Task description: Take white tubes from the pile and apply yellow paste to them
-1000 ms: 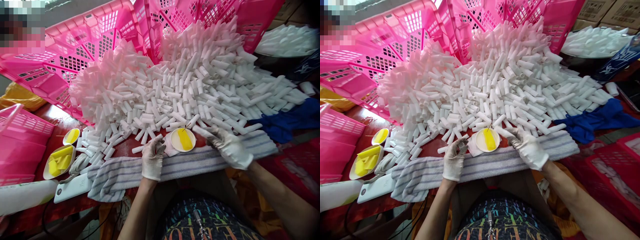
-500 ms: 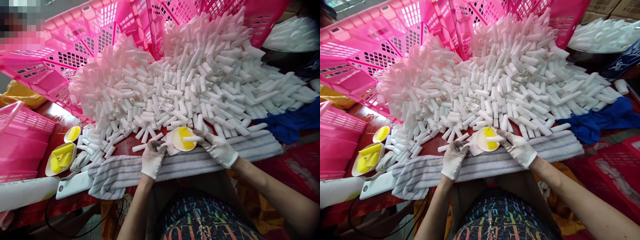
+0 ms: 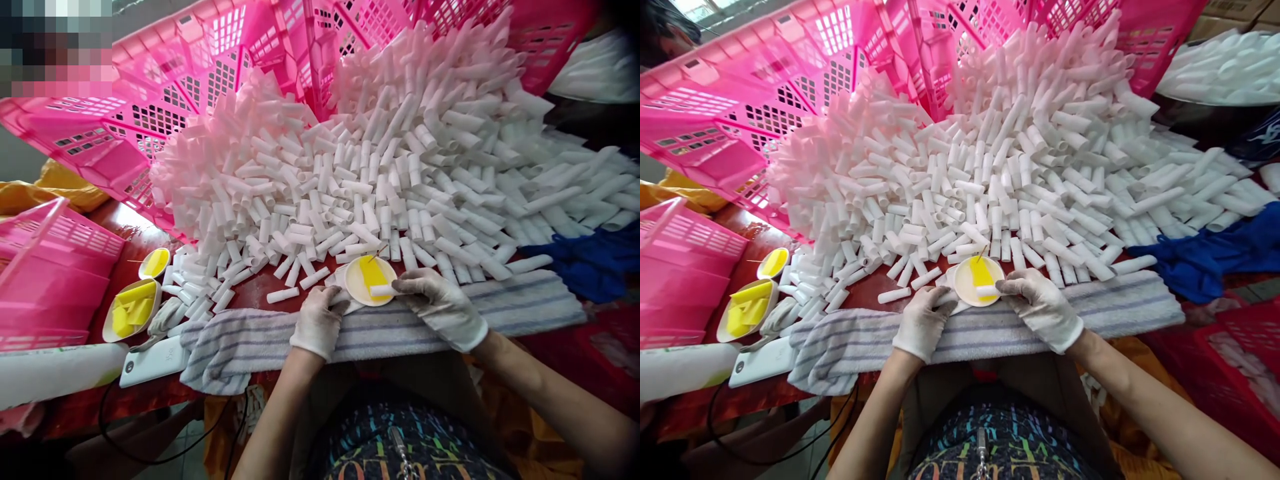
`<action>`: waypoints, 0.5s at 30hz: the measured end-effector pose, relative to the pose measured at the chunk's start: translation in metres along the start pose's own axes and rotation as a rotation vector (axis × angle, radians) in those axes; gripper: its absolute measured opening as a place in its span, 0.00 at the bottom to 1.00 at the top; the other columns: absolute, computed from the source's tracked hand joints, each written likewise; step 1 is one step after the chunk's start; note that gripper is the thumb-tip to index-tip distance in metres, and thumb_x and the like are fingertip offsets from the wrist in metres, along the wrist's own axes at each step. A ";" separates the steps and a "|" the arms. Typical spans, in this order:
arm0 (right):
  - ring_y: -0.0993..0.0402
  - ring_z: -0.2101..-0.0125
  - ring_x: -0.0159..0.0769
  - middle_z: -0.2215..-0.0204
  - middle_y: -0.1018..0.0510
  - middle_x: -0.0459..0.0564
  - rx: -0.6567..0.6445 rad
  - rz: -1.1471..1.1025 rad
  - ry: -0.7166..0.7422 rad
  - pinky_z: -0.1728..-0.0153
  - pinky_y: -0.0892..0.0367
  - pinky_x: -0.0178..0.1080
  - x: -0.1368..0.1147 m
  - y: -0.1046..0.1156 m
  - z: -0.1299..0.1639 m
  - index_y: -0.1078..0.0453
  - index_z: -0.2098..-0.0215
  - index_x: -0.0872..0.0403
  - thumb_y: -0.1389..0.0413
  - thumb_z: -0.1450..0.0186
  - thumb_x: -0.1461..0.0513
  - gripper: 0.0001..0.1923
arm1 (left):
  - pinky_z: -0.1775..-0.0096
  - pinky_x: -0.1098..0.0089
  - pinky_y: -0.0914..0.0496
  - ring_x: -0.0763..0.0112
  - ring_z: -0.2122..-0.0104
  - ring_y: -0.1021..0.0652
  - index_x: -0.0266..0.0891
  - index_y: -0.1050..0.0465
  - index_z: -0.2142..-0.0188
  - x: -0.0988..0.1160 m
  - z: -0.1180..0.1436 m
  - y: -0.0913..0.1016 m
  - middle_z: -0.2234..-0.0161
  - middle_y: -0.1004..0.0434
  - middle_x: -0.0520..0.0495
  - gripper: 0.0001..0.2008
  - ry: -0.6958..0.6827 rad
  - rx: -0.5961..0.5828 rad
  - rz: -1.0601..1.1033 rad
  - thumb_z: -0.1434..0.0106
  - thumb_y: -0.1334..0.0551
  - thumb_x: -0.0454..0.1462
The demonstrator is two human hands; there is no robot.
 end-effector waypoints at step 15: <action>0.21 0.64 0.36 0.63 0.20 0.49 0.135 -0.294 -0.119 0.64 0.24 0.37 -0.024 0.018 0.009 0.23 0.64 0.48 0.31 0.44 0.53 0.13 | 0.54 0.62 0.22 0.63 0.62 0.18 0.38 0.24 0.65 0.015 0.010 0.014 0.64 0.17 0.47 0.17 0.332 0.120 0.686 0.53 0.24 0.38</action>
Point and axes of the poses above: each hand's wrist, its own z-axis away from the middle knuckle, its own y-axis out of the back of the hand, x = y × z, the point moved 5 cm from there along -z, towards the middle knuckle
